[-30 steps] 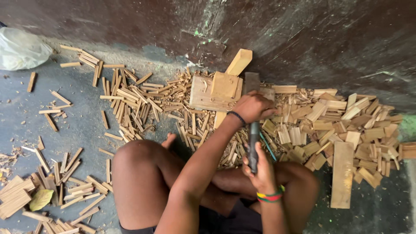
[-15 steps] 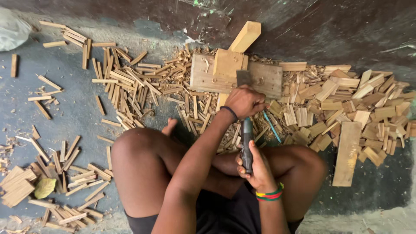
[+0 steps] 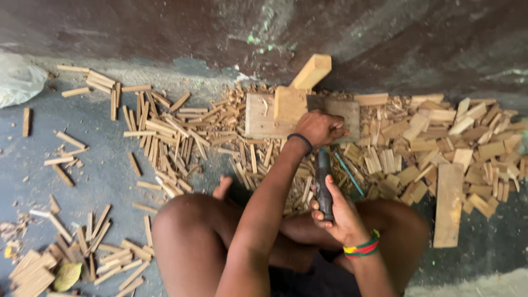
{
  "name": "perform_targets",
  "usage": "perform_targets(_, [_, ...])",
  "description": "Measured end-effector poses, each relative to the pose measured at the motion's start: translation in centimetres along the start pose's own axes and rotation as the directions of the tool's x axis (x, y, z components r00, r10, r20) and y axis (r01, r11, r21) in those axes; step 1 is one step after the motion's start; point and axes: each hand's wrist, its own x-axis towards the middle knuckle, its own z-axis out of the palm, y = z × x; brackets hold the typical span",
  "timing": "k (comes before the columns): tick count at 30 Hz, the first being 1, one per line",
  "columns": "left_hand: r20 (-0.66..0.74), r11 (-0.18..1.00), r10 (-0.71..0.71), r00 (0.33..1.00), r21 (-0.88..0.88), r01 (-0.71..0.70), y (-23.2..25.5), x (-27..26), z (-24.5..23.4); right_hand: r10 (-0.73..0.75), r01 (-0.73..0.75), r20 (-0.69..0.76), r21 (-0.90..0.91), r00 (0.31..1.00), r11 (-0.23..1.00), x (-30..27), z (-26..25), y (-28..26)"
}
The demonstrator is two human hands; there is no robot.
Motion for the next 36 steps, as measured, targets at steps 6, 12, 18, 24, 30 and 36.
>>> perform_targets(6, [-0.045,0.997,0.065,0.997,0.04,-0.064,-1.9,0.5,1.2,-0.007,0.004,-0.048,-0.05,0.999,0.999,2.1,-0.5,0.3])
perform_targets(12, [-0.022,0.983,0.051,0.998,0.179,-0.047,-2.4,0.8,2.2,-0.083,0.075,-0.068,-0.114,0.994,0.991,4.3,-1.4,1.2])
perform_targets(18, [-0.269,0.99,0.092,0.959,0.131,-0.058,0.1,-0.8,3.5,-0.104,0.091,0.137,0.096,0.985,0.991,4.4,-5.1,0.1])
perform_targets(24, [-0.355,0.985,0.106,0.929,0.167,-0.049,0.3,-3.9,2.9,-0.224,0.208,0.06,0.202,0.973,0.957,2.1,-8.5,4.1])
perform_targets(30, [-0.485,0.968,-0.106,0.868,0.151,0.202,-0.7,-6.2,0.1,-0.424,0.402,-0.042,0.416,0.905,0.816,-0.3,-12.7,3.5])
perform_targets(36, [-0.349,0.931,-0.038,0.936,0.327,0.16,-1.5,-5.9,0.9,-0.446,0.434,-0.052,0.347,0.894,0.831,-0.6,-12.2,4.2])
